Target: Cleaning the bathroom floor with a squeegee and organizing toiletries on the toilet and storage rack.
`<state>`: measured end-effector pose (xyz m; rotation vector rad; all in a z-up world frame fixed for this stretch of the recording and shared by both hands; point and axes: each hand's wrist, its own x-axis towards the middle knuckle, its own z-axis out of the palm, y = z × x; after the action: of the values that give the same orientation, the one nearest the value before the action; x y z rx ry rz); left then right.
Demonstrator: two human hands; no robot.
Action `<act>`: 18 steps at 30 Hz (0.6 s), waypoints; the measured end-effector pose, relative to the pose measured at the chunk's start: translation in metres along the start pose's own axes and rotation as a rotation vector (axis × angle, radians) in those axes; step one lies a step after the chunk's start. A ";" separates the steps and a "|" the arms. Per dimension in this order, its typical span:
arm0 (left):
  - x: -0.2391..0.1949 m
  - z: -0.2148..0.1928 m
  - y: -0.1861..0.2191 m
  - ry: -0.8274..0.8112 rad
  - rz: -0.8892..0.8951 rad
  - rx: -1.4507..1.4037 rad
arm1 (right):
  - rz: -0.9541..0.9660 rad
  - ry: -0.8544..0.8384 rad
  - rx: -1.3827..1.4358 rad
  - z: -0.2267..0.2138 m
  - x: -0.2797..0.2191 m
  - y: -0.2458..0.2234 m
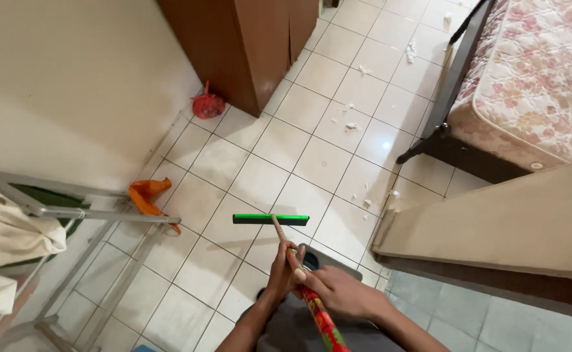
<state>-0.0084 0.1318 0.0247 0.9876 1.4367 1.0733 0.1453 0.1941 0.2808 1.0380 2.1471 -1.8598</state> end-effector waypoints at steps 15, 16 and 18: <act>0.078 -0.037 0.031 0.190 -0.016 -0.091 | -0.049 0.079 -0.013 -0.032 0.054 -0.026; 0.087 -0.043 0.032 0.197 -0.024 -0.133 | -0.037 0.081 -0.005 -0.035 0.063 -0.031; 0.107 -0.063 0.032 0.169 0.011 -0.181 | -0.033 0.106 0.002 -0.040 0.084 -0.041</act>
<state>-0.0829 0.2357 0.0326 0.7915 1.4402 1.2959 0.0722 0.2648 0.2826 1.1331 2.2332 -1.8619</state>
